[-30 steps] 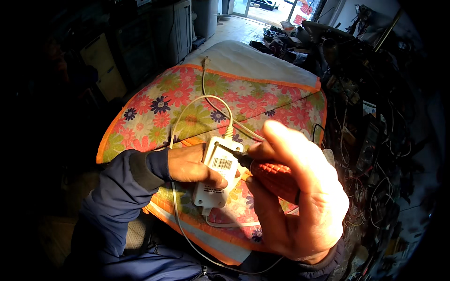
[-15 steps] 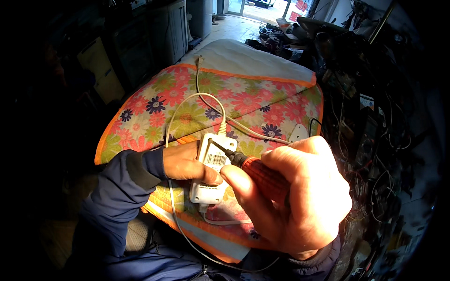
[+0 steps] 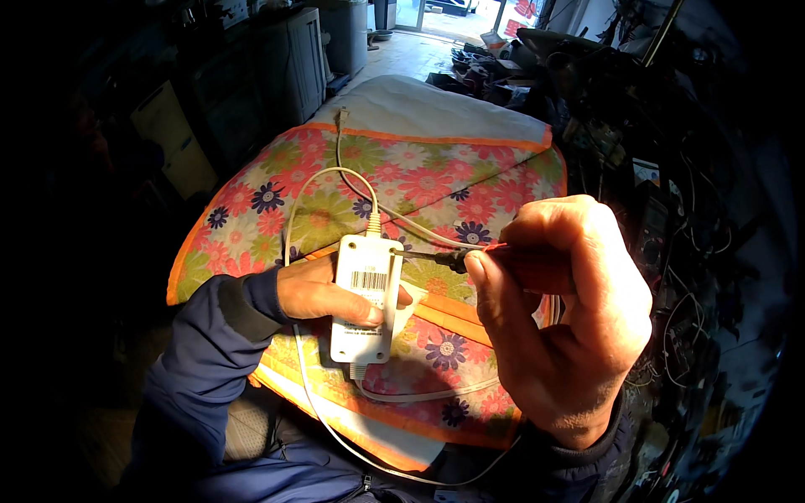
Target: The person disassembles a white power adapter using a screwdriver, then uses a multimeter to test the electrical connections on the adapter's plug. They reassemble the adapter and place it on a floral-patterned heated mat, which is visibly glowing. The person then folds the mat.
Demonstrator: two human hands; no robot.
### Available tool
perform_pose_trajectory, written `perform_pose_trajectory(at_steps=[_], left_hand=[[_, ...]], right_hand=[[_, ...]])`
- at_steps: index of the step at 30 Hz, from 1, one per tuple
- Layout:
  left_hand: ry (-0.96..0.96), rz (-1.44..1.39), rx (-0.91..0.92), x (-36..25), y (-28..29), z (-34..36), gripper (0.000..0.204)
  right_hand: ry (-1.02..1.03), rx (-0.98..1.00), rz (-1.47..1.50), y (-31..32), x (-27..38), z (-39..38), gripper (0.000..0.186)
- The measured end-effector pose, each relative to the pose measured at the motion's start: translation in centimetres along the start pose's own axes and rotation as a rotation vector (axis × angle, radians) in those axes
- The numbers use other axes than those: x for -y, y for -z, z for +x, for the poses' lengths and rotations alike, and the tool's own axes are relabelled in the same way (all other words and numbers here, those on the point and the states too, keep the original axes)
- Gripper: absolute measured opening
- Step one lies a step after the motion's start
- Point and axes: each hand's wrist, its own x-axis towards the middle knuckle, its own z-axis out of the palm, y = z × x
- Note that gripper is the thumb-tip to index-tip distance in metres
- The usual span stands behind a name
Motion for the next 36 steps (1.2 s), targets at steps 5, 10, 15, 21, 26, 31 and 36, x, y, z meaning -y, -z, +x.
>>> perform_pose_trajectory(at_steps=[5,10,15,21,26,31,36], left_hand=[[-0.076,0.051,0.017,0.8,0.1,0.5,0.045],[-0.067,0.059,0.000,0.8,-0.1,0.4,0.036],[-0.047,0.090,-0.006,0.6,-0.1,0.2,0.034],[-0.051,0.105,-0.024,0.7,-0.3,0.5,0.033],[-0.022,-0.026,-0.027,0.8,0.3,0.1,0.052],[0.037,-0.078,-0.051,0.2,-0.2,0.2,0.054],[0.079,-0.070,-0.058,0.5,0.0,0.2,0.051]], right_hand=[[-0.032,0.037,-0.002,0.1,-0.2,0.1,0.024],[0.021,0.106,-0.164,0.5,0.1,0.0,0.025],[0.121,0.139,-0.095,0.0,-0.1,0.1,0.029],[0.112,0.157,-0.117,0.4,0.3,0.1,0.028],[0.139,0.072,-0.008,0.1,0.3,0.0,0.033],[0.181,0.043,0.053,0.0,1.1,-0.7,0.038],[0.257,0.116,0.016,-1.2,0.0,-0.1,0.036]])
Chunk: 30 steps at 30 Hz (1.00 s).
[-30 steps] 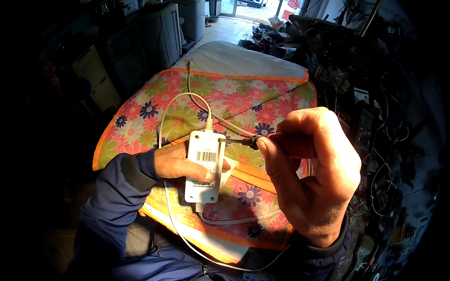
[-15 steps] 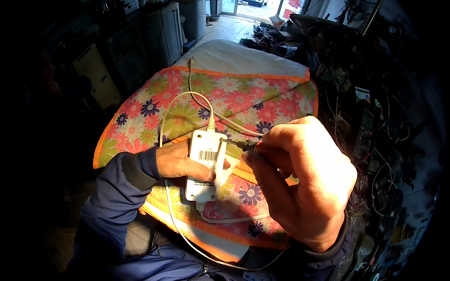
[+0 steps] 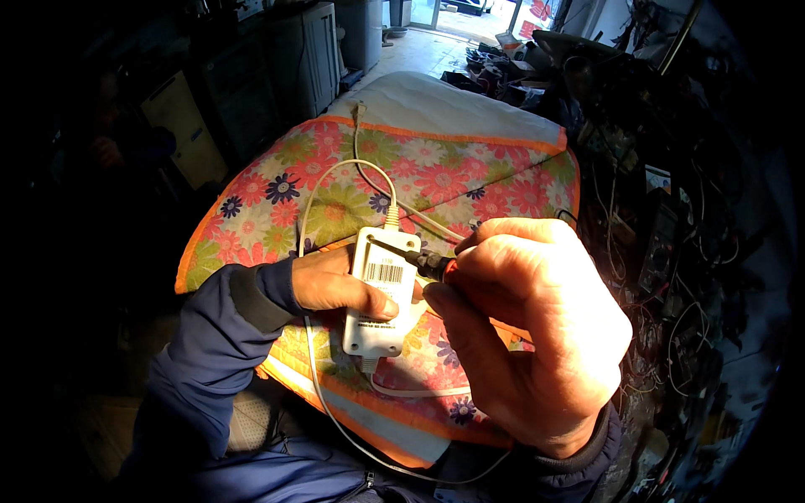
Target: The person disassembles a white power adapter using a screwdriver, then uses a multimeter to test the electrical connections on the adapter's plug. They reassemble the adapter and place it on a floral-patterned heated mat, which is visibly glowing. The person then folds the mat.
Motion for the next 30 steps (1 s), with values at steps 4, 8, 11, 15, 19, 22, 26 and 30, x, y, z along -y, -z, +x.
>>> perform_pose_trajectory(at_steps=[4,8,11,15,19,22,26,30], left_hand=[[0.010,0.044,-0.014,0.6,0.1,0.3,0.051],[-0.010,0.103,-0.016,0.8,-0.1,0.5,0.049],[-0.141,0.212,-0.045,0.3,-0.9,0.4,0.024],[-0.160,0.220,-0.083,0.6,-1.1,0.7,0.023],[-0.163,0.216,-0.046,0.6,-0.7,0.6,0.026],[-0.032,0.030,-0.012,0.7,0.3,0.2,0.057],[-0.038,-0.200,-0.039,1.2,0.7,1.0,0.054],[-0.025,-0.263,-0.081,1.3,0.8,0.7,0.049]], right_hand=[[-0.006,0.022,-0.031,-0.1,0.0,0.1,0.034],[-0.074,0.011,-0.004,-0.5,1.2,0.2,0.035],[-0.074,0.072,-0.008,-0.2,1.4,0.2,0.036],[-0.062,0.093,-0.076,0.2,1.6,0.1,0.037],[-0.106,0.055,-0.032,0.0,1.6,-0.1,0.038],[-0.105,-0.031,0.044,0.3,1.3,-0.3,0.038],[-0.104,0.085,0.115,2.0,2.7,-0.8,0.038],[-0.106,0.294,0.111,1.7,3.1,-0.1,0.038]])
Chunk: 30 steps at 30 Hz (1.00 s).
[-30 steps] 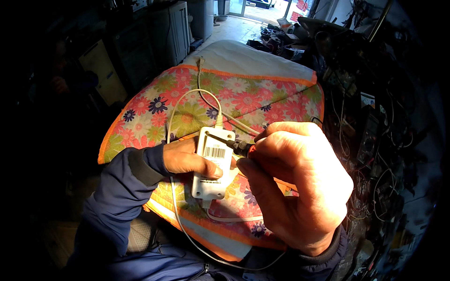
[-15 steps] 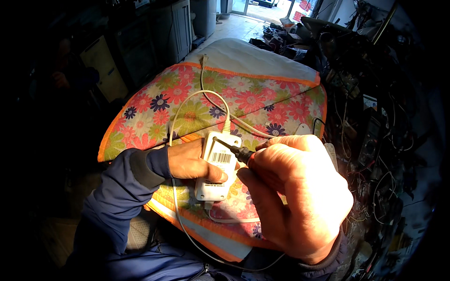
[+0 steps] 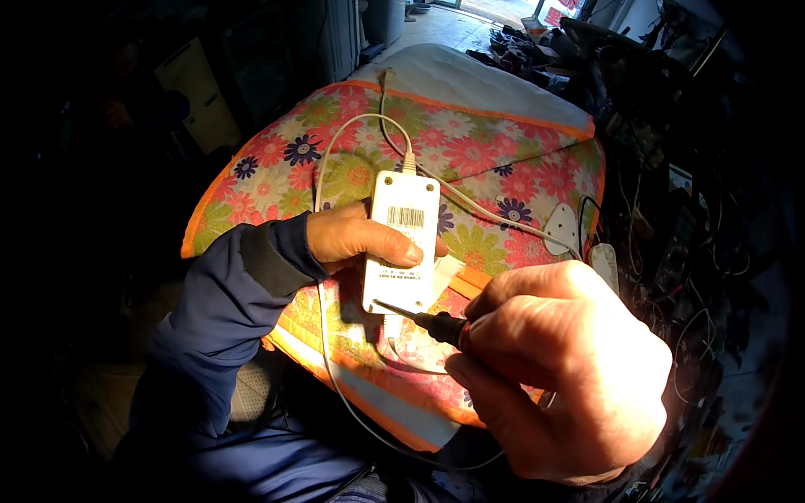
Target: The person disassembles a white power adapter using a screwdriver, then uses a multimeter to test the electrical connections on the adapter's plug. They reassemble the adapter and place it on a floral-patterned heated mat, which is visibly glowing. The person then folds the mat.
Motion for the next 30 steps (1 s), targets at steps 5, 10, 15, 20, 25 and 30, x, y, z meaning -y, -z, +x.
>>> perform_pose_trajectory(at_steps=[5,10,15,20,25,30], left_hand=[[-0.008,-0.030,-0.011,-0.1,0.0,-0.3,0.049],[0.018,0.022,-0.024,0.2,0.0,0.4,0.048],[0.001,0.040,-0.068,0.8,0.5,0.3,0.048],[0.015,0.084,-0.053,0.8,0.4,0.6,0.049],[0.010,0.094,-0.070,0.5,0.3,0.3,0.052],[-0.016,0.097,-0.018,-0.1,-0.1,0.5,0.055]], right_hand=[[-0.002,0.073,-0.075,-0.4,-0.1,0.6,0.033],[0.027,0.058,-0.199,-0.4,0.9,0.6,0.033],[0.062,-0.247,-0.158,-3.9,1.3,0.8,0.036],[0.159,-0.256,-0.263,-3.7,0.4,0.2,0.039],[0.122,-0.142,-0.308,-2.4,1.0,0.7,0.039],[0.050,-0.228,-0.215,-0.1,0.2,-0.9,0.033]])
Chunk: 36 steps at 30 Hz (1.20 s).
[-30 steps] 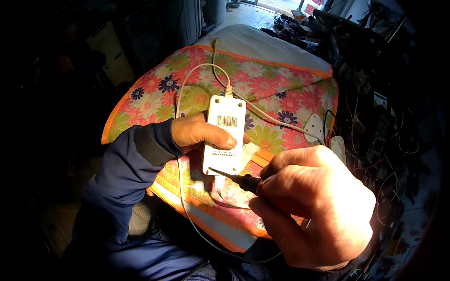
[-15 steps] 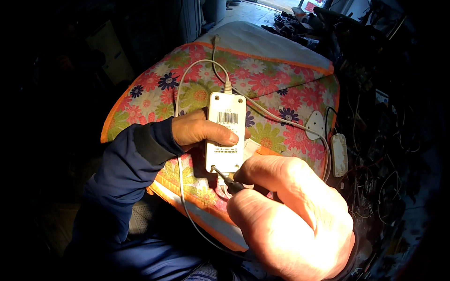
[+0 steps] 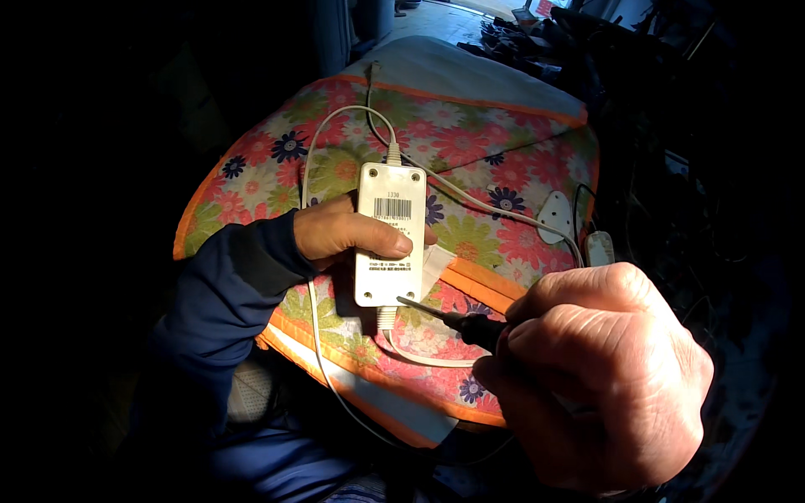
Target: The person disassembles a white power adapter using a screwdriver, then uses a multimeter to test the electrical connections on the adapter's plug. They reassemble the adapter and place it on a floral-patterned heated mat, which is visibly glowing. The person then folds the mat.
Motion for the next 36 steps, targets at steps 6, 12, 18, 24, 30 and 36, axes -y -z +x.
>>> perform_pose_trajectory(at_steps=[6,12,18,24,30,36], left_hand=[[0.004,-0.023,-0.010,0.0,0.3,-0.5,0.055],[0.000,-0.053,-0.015,-0.2,0.1,-0.5,0.054],[0.003,-0.070,-0.005,-0.3,0.0,-0.3,0.056],[0.004,-0.076,-0.005,-0.2,0.1,-0.3,0.057],[0.000,-0.071,-0.007,0.0,0.4,-0.1,0.056],[0.004,-0.097,-0.029,-0.3,0.1,-0.6,0.054]], right_hand=[[-0.028,0.208,0.054,0.9,-1.9,0.7,0.029],[-0.027,0.204,-0.001,0.7,-1.9,0.7,0.030],[-0.043,0.222,-0.024,1.1,-1.4,0.9,0.033],[-0.014,0.173,0.004,0.6,-2.0,0.7,0.030],[0.047,0.219,0.074,0.9,-2.3,0.8,0.029],[0.080,0.207,0.093,0.7,-2.8,0.5,0.030]])
